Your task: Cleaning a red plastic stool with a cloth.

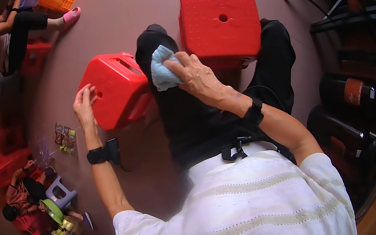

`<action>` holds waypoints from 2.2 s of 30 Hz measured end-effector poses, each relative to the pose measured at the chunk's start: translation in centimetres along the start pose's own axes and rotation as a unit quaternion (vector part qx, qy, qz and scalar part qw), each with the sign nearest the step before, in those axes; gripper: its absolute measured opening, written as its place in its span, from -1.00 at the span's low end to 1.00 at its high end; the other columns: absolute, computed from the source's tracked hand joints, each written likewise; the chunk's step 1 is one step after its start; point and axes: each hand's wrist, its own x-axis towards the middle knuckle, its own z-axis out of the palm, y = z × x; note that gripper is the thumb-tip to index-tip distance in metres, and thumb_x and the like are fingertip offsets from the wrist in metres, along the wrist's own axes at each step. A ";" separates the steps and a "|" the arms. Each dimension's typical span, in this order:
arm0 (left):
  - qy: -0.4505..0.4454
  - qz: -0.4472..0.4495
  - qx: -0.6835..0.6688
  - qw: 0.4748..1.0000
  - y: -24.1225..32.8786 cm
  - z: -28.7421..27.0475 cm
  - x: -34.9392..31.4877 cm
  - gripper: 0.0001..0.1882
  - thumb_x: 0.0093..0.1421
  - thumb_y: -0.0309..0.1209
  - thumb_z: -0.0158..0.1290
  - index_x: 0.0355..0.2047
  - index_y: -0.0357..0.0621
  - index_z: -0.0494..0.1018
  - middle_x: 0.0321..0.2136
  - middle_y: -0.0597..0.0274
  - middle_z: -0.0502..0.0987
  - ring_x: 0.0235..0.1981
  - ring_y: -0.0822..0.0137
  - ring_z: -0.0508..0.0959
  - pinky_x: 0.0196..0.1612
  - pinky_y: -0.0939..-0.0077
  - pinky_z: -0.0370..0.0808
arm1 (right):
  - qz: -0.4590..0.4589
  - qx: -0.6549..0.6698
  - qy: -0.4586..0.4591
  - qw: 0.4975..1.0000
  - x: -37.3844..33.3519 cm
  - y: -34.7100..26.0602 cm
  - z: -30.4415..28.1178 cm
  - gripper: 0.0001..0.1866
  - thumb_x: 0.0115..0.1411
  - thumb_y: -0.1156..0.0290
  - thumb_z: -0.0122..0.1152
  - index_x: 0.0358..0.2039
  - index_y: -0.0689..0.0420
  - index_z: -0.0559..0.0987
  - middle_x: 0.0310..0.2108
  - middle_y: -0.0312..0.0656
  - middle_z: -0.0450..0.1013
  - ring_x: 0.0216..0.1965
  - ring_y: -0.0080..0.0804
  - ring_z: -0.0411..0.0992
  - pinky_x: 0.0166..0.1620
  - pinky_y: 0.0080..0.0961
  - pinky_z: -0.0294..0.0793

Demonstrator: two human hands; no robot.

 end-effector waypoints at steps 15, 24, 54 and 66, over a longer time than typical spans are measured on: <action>-0.248 0.100 0.022 0.963 4.8 24.3 -2.3 -0.74 0.24 -0.35 0.03 -0.17 -0.29 0.48 -0.30 0.14 0.56 -0.26 0.43 0.54 -0.17 0.56 0.47 | 0.185 -0.243 0.124 0.944 -3.1 19.2 -7.6 -0.29 0.06 0.35 0.16 0.24 0.02 0.18 0.23 0.01 0.11 0.18 0.05 0.13 0.17 -0.08 0.20; -0.242 -0.086 -0.024 0.966 1.1 26.8 -0.3 -0.52 0.32 -0.03 -0.16 0.03 -0.16 0.33 -0.13 0.14 0.46 -0.09 0.37 0.48 -0.15 0.54 0.44 | 0.077 -0.210 0.001 0.975 -2.6 12.6 -3.7 -0.27 0.00 0.28 0.28 0.22 -0.07 0.25 0.29 -0.08 0.05 0.30 0.03 -0.04 0.23 0.04 0.02; -0.142 0.009 0.063 0.988 1.7 26.8 1.9 -0.49 0.31 -0.03 -0.16 -0.09 -0.29 0.40 -0.29 -0.04 0.53 -0.19 0.12 0.52 -0.09 0.30 0.41 | 0.256 -0.207 0.095 0.939 12.7 23.8 -6.8 -0.56 0.18 0.10 0.09 0.09 -0.20 0.39 0.08 -0.18 0.34 0.11 -0.06 0.28 0.11 0.09 0.18; -0.259 -0.037 -0.012 0.965 0.0 28.1 2.0 -0.43 0.27 0.09 -0.16 0.04 -0.11 0.31 -0.12 0.24 0.44 -0.07 0.38 0.41 -0.07 0.41 0.31 | 0.281 -0.086 0.175 0.940 -2.6 20.4 -6.9 -0.34 0.20 0.28 0.12 0.24 0.05 0.07 -0.01 0.16 0.21 -0.01 0.21 0.28 0.03 -0.05 0.31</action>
